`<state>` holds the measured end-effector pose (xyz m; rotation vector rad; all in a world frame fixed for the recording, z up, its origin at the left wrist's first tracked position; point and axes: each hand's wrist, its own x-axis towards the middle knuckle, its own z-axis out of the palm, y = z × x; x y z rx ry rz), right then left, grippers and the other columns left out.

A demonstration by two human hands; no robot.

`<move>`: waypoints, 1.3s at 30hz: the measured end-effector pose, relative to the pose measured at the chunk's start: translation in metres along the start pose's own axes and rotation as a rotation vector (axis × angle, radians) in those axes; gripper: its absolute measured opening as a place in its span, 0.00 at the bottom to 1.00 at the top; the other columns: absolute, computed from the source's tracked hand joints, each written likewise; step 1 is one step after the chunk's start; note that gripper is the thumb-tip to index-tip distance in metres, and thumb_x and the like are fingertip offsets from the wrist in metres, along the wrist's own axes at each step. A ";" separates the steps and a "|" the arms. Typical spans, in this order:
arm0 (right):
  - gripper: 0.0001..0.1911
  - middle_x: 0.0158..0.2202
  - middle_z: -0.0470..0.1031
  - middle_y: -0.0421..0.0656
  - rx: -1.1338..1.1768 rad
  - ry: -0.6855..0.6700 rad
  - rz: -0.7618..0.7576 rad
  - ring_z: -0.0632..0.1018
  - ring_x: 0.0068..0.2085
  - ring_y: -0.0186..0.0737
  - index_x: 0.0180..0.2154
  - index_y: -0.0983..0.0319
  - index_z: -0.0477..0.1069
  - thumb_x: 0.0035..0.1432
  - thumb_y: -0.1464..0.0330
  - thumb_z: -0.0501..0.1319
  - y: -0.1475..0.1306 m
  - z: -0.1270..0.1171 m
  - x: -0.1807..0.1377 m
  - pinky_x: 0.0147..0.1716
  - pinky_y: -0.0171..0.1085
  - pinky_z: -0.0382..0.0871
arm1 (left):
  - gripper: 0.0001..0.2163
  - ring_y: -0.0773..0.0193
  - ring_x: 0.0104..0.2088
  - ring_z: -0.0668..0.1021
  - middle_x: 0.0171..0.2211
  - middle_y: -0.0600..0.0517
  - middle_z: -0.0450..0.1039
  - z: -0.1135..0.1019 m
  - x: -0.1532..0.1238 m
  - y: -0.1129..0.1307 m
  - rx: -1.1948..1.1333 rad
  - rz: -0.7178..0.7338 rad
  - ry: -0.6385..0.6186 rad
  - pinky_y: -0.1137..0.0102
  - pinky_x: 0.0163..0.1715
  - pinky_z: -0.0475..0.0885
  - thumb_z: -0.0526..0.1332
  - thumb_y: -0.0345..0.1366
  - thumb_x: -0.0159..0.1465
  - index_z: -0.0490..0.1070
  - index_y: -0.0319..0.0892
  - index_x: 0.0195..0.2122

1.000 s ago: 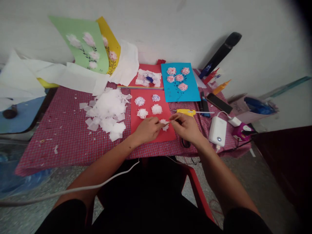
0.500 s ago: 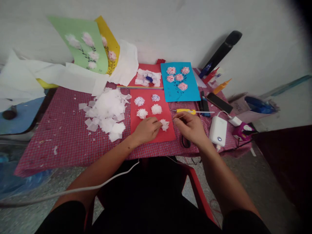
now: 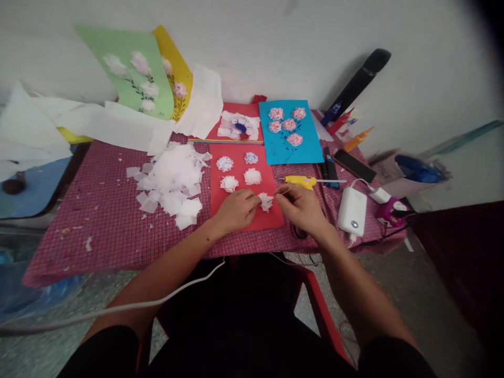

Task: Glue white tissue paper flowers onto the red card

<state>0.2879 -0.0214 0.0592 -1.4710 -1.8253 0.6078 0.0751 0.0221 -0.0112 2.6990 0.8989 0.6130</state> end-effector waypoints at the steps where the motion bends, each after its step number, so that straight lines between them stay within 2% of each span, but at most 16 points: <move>1: 0.06 0.30 0.79 0.41 0.009 0.004 0.005 0.78 0.31 0.40 0.34 0.59 0.76 0.61 0.68 0.60 -0.001 -0.002 0.000 0.33 0.38 0.69 | 0.12 0.55 0.41 0.76 0.39 0.45 0.74 0.000 0.000 0.000 -0.003 -0.005 -0.003 0.61 0.43 0.73 0.54 0.30 0.69 0.76 0.39 0.46; 7: 0.06 0.32 0.80 0.42 0.055 0.122 0.025 0.78 0.31 0.40 0.37 0.58 0.77 0.63 0.67 0.61 -0.013 -0.016 -0.011 0.33 0.40 0.72 | 0.12 0.56 0.41 0.76 0.39 0.45 0.74 -0.002 -0.001 0.002 -0.031 -0.018 -0.001 0.61 0.43 0.73 0.54 0.31 0.71 0.76 0.40 0.47; 10: 0.06 0.34 0.79 0.43 0.127 0.299 0.074 0.78 0.31 0.41 0.41 0.56 0.77 0.65 0.65 0.62 -0.009 -0.010 -0.034 0.32 0.41 0.73 | 0.11 0.56 0.43 0.77 0.40 0.45 0.76 -0.003 0.001 0.003 -0.076 -0.048 0.041 0.62 0.44 0.74 0.53 0.33 0.73 0.76 0.39 0.47; 13: 0.08 0.33 0.78 0.43 0.165 0.500 0.116 0.78 0.31 0.44 0.45 0.54 0.76 0.66 0.66 0.60 0.003 0.010 -0.069 0.31 0.44 0.74 | 0.11 0.57 0.45 0.78 0.42 0.45 0.77 -0.006 0.007 0.005 -0.142 -0.090 0.058 0.62 0.46 0.75 0.55 0.33 0.73 0.76 0.39 0.48; 17: 0.07 0.34 0.78 0.44 0.063 0.491 0.054 0.81 0.33 0.47 0.44 0.54 0.75 0.65 0.67 0.61 0.021 0.040 -0.104 0.34 0.47 0.77 | 0.11 0.57 0.47 0.79 0.45 0.45 0.77 -0.011 0.019 0.007 -0.163 -0.117 0.006 0.61 0.49 0.75 0.56 0.32 0.72 0.76 0.41 0.50; 20: 0.07 0.33 0.79 0.44 0.013 0.517 0.023 0.81 0.32 0.47 0.44 0.54 0.74 0.65 0.68 0.60 0.026 0.050 -0.111 0.34 0.48 0.77 | 0.12 0.56 0.47 0.78 0.45 0.46 0.76 -0.012 0.024 0.006 -0.111 -0.081 -0.053 0.60 0.48 0.75 0.57 0.31 0.71 0.76 0.42 0.52; 30: 0.09 0.33 0.80 0.43 -0.026 0.549 -0.089 0.81 0.32 0.45 0.44 0.54 0.73 0.64 0.72 0.59 0.022 0.047 -0.104 0.33 0.46 0.76 | 0.10 0.56 0.44 0.77 0.41 0.45 0.75 -0.008 0.027 0.006 -0.058 -0.048 -0.072 0.62 0.45 0.74 0.56 0.33 0.72 0.78 0.40 0.43; 39: 0.10 0.33 0.79 0.43 -0.032 0.543 -0.108 0.81 0.32 0.44 0.45 0.54 0.73 0.64 0.73 0.59 0.020 0.047 -0.104 0.32 0.45 0.76 | 0.10 0.56 0.44 0.77 0.41 0.45 0.75 -0.006 0.029 0.006 -0.053 -0.051 -0.070 0.62 0.45 0.73 0.55 0.34 0.73 0.76 0.40 0.40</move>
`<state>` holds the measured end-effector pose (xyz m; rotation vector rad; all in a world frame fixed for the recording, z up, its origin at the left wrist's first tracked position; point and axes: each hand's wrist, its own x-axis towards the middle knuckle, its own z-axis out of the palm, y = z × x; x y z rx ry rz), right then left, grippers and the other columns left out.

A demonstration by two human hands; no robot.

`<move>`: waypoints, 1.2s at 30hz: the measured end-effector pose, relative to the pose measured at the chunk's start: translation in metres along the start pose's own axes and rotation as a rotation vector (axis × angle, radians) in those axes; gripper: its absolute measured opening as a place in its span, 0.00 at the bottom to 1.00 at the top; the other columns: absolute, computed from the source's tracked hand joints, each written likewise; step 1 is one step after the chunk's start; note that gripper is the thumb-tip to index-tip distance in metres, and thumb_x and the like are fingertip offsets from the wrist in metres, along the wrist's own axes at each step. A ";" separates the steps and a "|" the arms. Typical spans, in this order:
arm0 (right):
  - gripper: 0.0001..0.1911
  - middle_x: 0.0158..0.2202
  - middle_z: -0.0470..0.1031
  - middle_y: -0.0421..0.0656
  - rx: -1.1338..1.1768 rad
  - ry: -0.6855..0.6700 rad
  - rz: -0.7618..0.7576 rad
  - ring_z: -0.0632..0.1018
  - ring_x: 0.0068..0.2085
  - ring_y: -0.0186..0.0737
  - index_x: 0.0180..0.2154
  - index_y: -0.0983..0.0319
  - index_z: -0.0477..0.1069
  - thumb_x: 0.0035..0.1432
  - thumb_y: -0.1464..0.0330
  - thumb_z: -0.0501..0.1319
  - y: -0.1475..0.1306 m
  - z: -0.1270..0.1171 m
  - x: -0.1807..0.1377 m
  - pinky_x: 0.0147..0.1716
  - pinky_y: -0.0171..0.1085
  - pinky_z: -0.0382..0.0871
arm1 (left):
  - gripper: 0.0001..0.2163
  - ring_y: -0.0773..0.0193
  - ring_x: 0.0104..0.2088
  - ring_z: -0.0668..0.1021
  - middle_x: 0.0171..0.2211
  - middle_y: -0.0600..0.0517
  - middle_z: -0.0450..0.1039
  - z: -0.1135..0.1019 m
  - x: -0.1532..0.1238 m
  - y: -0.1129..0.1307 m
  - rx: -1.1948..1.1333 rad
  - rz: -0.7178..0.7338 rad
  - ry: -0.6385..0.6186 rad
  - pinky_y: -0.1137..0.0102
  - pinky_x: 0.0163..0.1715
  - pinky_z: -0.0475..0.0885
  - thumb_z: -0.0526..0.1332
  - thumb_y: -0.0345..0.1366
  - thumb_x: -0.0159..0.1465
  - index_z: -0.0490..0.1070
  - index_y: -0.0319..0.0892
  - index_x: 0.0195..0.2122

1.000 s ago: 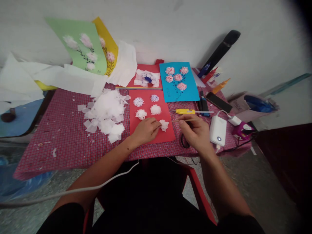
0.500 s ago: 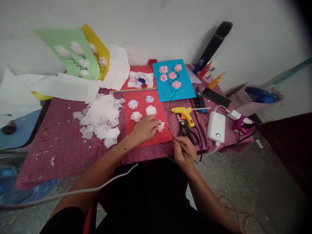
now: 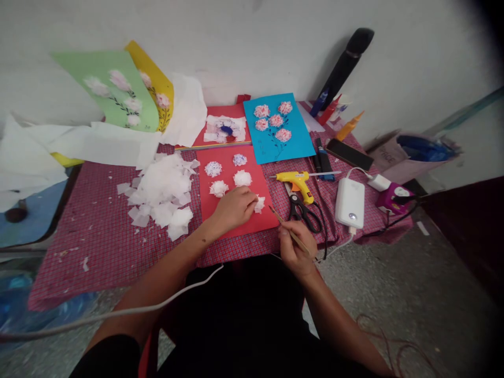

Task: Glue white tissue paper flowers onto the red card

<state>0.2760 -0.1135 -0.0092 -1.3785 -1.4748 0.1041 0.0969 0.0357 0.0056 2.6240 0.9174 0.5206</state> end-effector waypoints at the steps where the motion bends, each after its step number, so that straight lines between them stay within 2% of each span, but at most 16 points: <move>1: 0.10 0.33 0.79 0.43 0.004 0.001 -0.004 0.81 0.32 0.44 0.45 0.55 0.73 0.64 0.74 0.59 0.000 0.000 0.000 0.32 0.45 0.76 | 0.10 0.56 0.44 0.77 0.41 0.45 0.75 0.000 0.000 0.000 -0.002 0.000 0.000 0.62 0.45 0.73 0.55 0.34 0.73 0.76 0.40 0.40; 5: 0.11 0.33 0.79 0.42 0.015 0.011 -0.031 0.80 0.32 0.42 0.44 0.57 0.73 0.64 0.75 0.59 0.001 0.001 0.001 0.32 0.42 0.75 | 0.11 0.57 0.44 0.77 0.41 0.46 0.75 -0.002 -0.001 0.001 -0.010 -0.010 -0.004 0.62 0.45 0.73 0.54 0.35 0.73 0.76 0.41 0.41; 11: 0.10 0.33 0.78 0.42 0.004 0.012 -0.065 0.80 0.32 0.40 0.45 0.58 0.73 0.64 0.76 0.59 0.004 0.001 0.001 0.33 0.41 0.75 | 0.10 0.56 0.46 0.77 0.42 0.46 0.76 -0.005 -0.001 0.005 -0.041 -0.016 0.017 0.62 0.47 0.74 0.57 0.33 0.71 0.77 0.40 0.47; 18: 0.12 0.33 0.78 0.42 0.042 0.012 -0.067 0.80 0.33 0.40 0.46 0.58 0.73 0.64 0.77 0.60 0.003 0.002 0.001 0.33 0.40 0.75 | 0.10 0.57 0.44 0.77 0.40 0.46 0.75 -0.003 0.002 0.005 -0.018 0.009 -0.011 0.62 0.46 0.73 0.55 0.34 0.72 0.77 0.40 0.41; 33: 0.11 0.33 0.78 0.41 0.033 0.019 -0.076 0.80 0.32 0.39 0.45 0.58 0.74 0.64 0.77 0.60 0.002 0.002 0.003 0.33 0.40 0.75 | 0.10 0.56 0.45 0.77 0.41 0.45 0.76 -0.004 0.001 0.004 -0.013 0.003 -0.013 0.62 0.46 0.74 0.55 0.33 0.73 0.76 0.39 0.41; 36: 0.10 0.34 0.78 0.41 0.044 0.024 -0.053 0.80 0.33 0.39 0.45 0.58 0.74 0.64 0.76 0.60 0.004 0.002 -0.001 0.34 0.40 0.76 | 0.10 0.56 0.46 0.78 0.42 0.45 0.77 -0.004 -0.001 0.005 -0.040 -0.019 0.004 0.61 0.47 0.74 0.56 0.32 0.71 0.77 0.40 0.45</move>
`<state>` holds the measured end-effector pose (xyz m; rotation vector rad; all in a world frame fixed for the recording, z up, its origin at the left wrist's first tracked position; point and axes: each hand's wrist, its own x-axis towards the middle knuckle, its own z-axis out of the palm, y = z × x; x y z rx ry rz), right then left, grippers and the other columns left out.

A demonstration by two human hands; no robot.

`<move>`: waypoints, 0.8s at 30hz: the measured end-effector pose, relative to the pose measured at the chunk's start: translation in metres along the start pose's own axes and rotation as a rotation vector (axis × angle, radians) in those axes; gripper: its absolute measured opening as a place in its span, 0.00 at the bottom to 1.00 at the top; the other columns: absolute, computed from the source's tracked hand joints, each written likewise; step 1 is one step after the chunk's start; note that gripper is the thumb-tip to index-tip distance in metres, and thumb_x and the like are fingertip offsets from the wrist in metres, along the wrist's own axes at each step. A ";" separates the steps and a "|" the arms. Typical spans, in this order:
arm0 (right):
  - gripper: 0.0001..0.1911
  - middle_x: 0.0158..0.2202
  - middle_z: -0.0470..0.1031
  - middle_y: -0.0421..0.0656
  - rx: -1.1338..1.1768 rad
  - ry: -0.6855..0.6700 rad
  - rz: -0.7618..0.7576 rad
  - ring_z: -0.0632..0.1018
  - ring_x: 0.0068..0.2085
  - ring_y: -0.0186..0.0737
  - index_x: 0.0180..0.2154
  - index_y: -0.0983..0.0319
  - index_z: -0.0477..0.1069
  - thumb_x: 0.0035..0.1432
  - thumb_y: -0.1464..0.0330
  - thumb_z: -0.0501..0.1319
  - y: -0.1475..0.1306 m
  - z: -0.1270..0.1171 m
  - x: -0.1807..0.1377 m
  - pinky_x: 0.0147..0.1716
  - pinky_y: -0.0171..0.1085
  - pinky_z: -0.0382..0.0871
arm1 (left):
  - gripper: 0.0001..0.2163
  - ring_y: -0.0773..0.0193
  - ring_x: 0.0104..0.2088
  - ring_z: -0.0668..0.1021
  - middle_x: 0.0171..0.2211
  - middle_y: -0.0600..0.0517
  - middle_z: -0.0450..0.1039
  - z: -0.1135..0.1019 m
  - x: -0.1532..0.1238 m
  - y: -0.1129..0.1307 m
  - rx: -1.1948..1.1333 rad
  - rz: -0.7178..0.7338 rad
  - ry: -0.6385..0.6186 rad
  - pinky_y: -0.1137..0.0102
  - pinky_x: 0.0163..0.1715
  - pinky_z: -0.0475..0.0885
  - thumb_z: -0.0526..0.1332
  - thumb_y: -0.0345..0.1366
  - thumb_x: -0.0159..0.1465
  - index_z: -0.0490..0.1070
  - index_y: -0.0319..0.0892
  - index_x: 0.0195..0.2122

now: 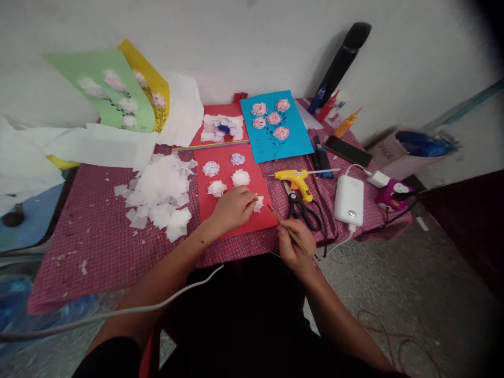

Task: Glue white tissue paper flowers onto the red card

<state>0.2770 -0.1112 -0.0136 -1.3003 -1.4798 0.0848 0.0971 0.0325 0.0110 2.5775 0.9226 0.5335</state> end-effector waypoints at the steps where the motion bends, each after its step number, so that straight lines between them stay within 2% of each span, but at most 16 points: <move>1: 0.10 0.33 0.78 0.42 0.002 0.002 0.029 0.80 0.33 0.40 0.45 0.58 0.74 0.64 0.76 0.60 0.001 0.000 -0.002 0.34 0.40 0.76 | 0.10 0.56 0.46 0.78 0.43 0.45 0.77 0.000 -0.001 0.000 -0.012 -0.007 0.014 0.61 0.48 0.75 0.56 0.31 0.71 0.76 0.40 0.47; 7: 0.11 0.34 0.78 0.41 0.128 0.041 0.293 0.79 0.29 0.38 0.50 0.57 0.74 0.68 0.71 0.60 0.003 -0.001 -0.010 0.30 0.40 0.75 | 0.19 0.56 0.49 0.77 0.48 0.44 0.75 0.002 -0.013 -0.004 -0.006 -0.004 0.045 0.60 0.50 0.75 0.55 0.24 0.65 0.73 0.41 0.55; 13: 0.08 0.35 0.78 0.41 0.208 0.130 0.368 0.79 0.30 0.36 0.48 0.58 0.74 0.69 0.68 0.61 -0.004 -0.005 -0.004 0.32 0.38 0.75 | 0.20 0.55 0.45 0.76 0.43 0.44 0.73 0.001 -0.018 -0.004 0.145 0.088 -0.030 0.60 0.46 0.74 0.54 0.24 0.66 0.76 0.44 0.55; 17: 0.07 0.35 0.79 0.41 0.199 0.143 0.396 0.79 0.30 0.36 0.48 0.59 0.74 0.69 0.67 0.60 -0.004 -0.008 -0.003 0.32 0.38 0.75 | 0.20 0.55 0.44 0.76 0.45 0.44 0.73 -0.010 -0.021 -0.006 0.133 0.055 0.010 0.60 0.46 0.74 0.54 0.25 0.66 0.75 0.43 0.55; 20: 0.07 0.34 0.79 0.41 0.188 0.120 0.401 0.79 0.30 0.37 0.47 0.59 0.74 0.69 0.67 0.60 -0.002 -0.008 0.001 0.31 0.38 0.75 | 0.17 0.56 0.45 0.77 0.46 0.44 0.74 -0.016 -0.023 -0.008 0.079 -0.029 0.090 0.60 0.47 0.75 0.54 0.28 0.68 0.75 0.44 0.55; 22: 0.07 0.32 0.78 0.40 0.153 0.079 0.389 0.79 0.30 0.37 0.47 0.59 0.75 0.69 0.67 0.61 -0.001 -0.006 0.005 0.31 0.38 0.75 | 0.14 0.54 0.49 0.77 0.49 0.44 0.75 -0.017 -0.023 -0.006 0.039 -0.080 0.130 0.58 0.51 0.75 0.56 0.35 0.71 0.74 0.44 0.56; 24: 0.07 0.31 0.78 0.40 0.097 0.033 0.359 0.79 0.29 0.38 0.47 0.58 0.76 0.68 0.68 0.61 0.001 -0.005 0.009 0.31 0.39 0.75 | 0.19 0.51 0.54 0.76 0.54 0.43 0.74 -0.015 -0.021 -0.003 0.018 -0.113 0.117 0.55 0.56 0.73 0.60 0.43 0.70 0.70 0.44 0.60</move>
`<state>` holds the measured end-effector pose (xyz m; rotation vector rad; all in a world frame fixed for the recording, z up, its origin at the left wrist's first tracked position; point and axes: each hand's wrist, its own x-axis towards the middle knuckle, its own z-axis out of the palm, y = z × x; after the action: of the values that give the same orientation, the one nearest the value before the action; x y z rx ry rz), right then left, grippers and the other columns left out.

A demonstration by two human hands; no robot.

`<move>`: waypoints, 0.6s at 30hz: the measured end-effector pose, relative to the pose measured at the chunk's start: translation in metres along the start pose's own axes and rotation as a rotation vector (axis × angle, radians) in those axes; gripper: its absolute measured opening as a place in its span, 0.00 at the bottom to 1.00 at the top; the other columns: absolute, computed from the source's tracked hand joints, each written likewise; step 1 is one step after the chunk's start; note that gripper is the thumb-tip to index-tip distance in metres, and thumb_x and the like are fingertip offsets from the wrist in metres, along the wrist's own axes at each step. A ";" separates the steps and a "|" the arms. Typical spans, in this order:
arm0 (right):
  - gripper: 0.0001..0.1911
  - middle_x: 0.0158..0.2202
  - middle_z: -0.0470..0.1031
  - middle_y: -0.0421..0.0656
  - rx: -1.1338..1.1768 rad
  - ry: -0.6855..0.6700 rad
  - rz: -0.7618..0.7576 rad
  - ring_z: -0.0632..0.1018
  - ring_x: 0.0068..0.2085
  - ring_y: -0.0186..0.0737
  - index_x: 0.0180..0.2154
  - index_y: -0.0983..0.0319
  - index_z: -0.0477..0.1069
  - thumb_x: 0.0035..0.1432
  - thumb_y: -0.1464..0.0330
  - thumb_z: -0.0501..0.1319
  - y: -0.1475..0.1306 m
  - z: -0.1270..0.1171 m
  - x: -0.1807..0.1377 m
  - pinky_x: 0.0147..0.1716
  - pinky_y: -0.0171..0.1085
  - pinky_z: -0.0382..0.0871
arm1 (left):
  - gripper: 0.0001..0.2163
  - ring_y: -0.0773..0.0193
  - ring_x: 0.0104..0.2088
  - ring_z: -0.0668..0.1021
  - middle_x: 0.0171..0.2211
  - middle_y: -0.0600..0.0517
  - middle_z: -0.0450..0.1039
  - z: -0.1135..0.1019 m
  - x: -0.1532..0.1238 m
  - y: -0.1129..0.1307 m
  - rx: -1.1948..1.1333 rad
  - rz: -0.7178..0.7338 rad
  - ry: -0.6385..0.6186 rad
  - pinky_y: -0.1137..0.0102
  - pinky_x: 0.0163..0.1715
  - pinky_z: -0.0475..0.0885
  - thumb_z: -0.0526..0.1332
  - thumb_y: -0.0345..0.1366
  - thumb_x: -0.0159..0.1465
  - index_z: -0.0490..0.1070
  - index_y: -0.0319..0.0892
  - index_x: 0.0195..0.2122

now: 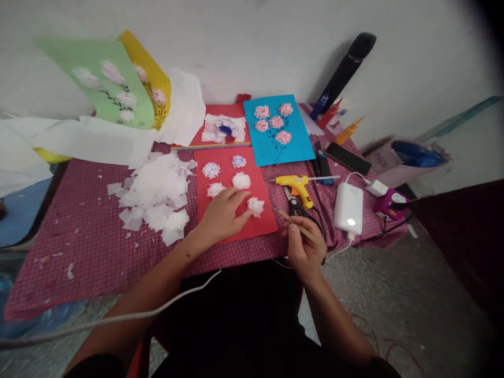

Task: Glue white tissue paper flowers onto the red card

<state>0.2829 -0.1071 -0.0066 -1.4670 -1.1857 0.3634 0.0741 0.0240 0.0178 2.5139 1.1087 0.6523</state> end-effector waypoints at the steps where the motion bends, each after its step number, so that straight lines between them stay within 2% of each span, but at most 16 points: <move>1: 0.07 0.31 0.78 0.40 -0.027 -0.013 -0.021 0.79 0.29 0.38 0.47 0.58 0.76 0.68 0.68 0.61 0.000 0.001 0.002 0.32 0.40 0.75 | 0.23 0.50 0.57 0.75 0.57 0.42 0.73 0.002 0.001 0.002 -0.001 -0.005 -0.025 0.54 0.59 0.71 0.63 0.46 0.69 0.68 0.44 0.62; 4: 0.09 0.33 0.79 0.41 -0.070 -0.042 -0.076 0.81 0.32 0.40 0.48 0.58 0.76 0.67 0.69 0.61 0.003 0.003 0.002 0.36 0.42 0.77 | 0.35 0.46 0.61 0.72 0.63 0.40 0.69 0.008 0.007 0.009 0.018 0.007 -0.106 0.52 0.63 0.68 0.68 0.50 0.64 0.60 0.43 0.68; 6: 0.09 0.35 0.80 0.43 -0.070 -0.053 -0.106 0.82 0.35 0.42 0.48 0.58 0.75 0.67 0.70 0.61 0.005 0.004 0.000 0.38 0.44 0.78 | 0.39 0.45 0.62 0.72 0.63 0.39 0.69 0.013 0.010 0.012 0.039 0.007 -0.127 0.52 0.63 0.68 0.69 0.49 0.63 0.57 0.41 0.70; 8: 0.09 0.36 0.80 0.44 -0.076 -0.054 -0.151 0.82 0.36 0.43 0.48 0.58 0.75 0.67 0.71 0.61 0.006 0.005 -0.003 0.38 0.44 0.78 | 0.38 0.45 0.62 0.72 0.62 0.38 0.70 0.017 0.013 0.013 0.052 0.002 -0.133 0.52 0.62 0.68 0.69 0.47 0.63 0.56 0.40 0.70; 13: 0.09 0.36 0.79 0.44 -0.105 -0.045 -0.216 0.82 0.36 0.43 0.47 0.59 0.74 0.67 0.71 0.60 0.010 0.007 -0.006 0.36 0.44 0.78 | 0.28 0.49 0.60 0.74 0.60 0.41 0.73 0.024 0.014 0.008 0.041 0.034 -0.127 0.53 0.62 0.68 0.65 0.40 0.67 0.61 0.41 0.67; 16: 0.10 0.36 0.79 0.43 -0.092 -0.041 -0.196 0.82 0.36 0.43 0.48 0.58 0.74 0.67 0.72 0.60 0.012 0.007 -0.006 0.36 0.44 0.77 | 0.26 0.49 0.60 0.75 0.59 0.42 0.74 0.024 0.011 0.004 0.025 0.047 -0.115 0.53 0.60 0.69 0.64 0.41 0.69 0.62 0.43 0.66; 18: 0.10 0.37 0.80 0.43 -0.082 -0.032 -0.197 0.82 0.36 0.43 0.48 0.58 0.75 0.66 0.72 0.60 0.012 0.007 -0.005 0.36 0.43 0.77 | 0.28 0.49 0.60 0.74 0.60 0.42 0.73 0.024 0.009 0.004 0.019 0.057 -0.115 0.53 0.61 0.68 0.65 0.44 0.68 0.61 0.44 0.67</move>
<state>0.2803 -0.1055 -0.0209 -1.4036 -1.3715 0.2063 0.0941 0.0255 0.0022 2.5717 1.0101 0.5064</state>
